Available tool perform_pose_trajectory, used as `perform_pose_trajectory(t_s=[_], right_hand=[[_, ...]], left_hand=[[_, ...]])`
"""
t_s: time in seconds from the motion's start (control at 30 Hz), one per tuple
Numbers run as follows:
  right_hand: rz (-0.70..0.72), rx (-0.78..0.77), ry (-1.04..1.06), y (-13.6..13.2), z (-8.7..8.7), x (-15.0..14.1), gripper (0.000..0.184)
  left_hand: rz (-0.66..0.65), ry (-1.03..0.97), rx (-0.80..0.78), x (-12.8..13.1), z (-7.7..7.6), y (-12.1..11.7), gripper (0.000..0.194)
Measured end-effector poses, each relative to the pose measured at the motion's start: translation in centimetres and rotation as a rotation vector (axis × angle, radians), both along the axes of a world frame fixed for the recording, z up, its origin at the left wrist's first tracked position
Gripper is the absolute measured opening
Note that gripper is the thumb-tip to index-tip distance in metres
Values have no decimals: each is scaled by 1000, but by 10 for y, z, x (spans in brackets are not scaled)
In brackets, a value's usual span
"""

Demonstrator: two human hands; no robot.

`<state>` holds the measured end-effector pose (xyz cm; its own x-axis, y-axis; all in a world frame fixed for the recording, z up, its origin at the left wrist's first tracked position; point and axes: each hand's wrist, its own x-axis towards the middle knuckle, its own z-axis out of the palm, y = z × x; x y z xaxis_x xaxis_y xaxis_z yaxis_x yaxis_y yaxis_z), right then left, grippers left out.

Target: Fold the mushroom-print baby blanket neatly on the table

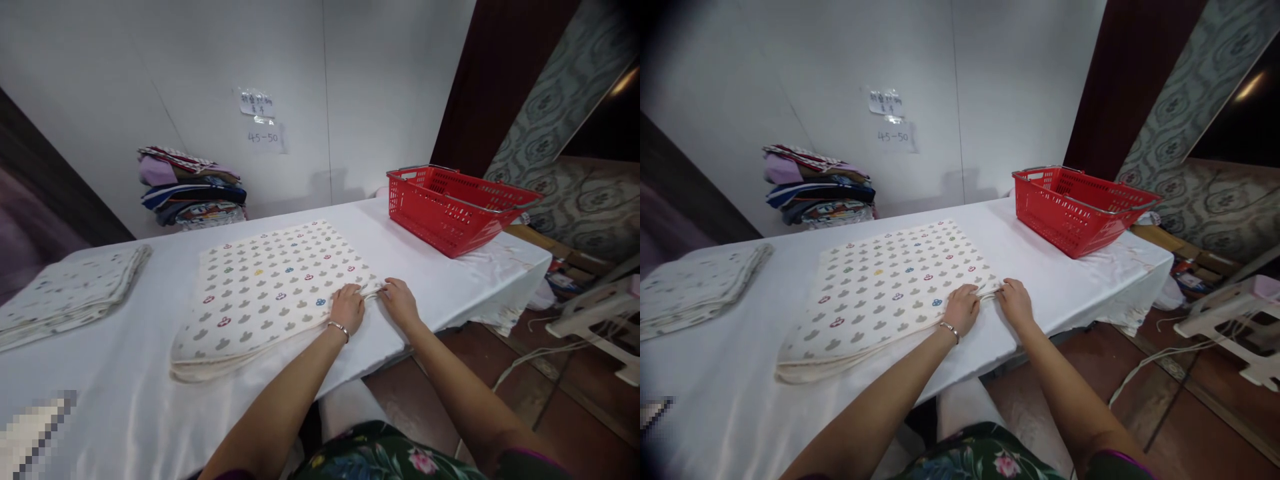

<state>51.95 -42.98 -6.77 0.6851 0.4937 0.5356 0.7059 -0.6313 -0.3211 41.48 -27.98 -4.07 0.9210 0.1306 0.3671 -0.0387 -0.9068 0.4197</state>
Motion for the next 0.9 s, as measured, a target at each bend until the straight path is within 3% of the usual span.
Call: perform_pose_trajectory(t_s=[0.37,0.53,0.9], right_hand=[[9,-17,61,3,2,1,16],[84,167,75,-1,0,1,11],[-45,153,186,-5,7,-6,10]], left_hand=[[-14,-26,87,2,-3,-1,16],[-17,-28,121,1,-3,-1,18],[-66,22,180,-1,-4,1,20]])
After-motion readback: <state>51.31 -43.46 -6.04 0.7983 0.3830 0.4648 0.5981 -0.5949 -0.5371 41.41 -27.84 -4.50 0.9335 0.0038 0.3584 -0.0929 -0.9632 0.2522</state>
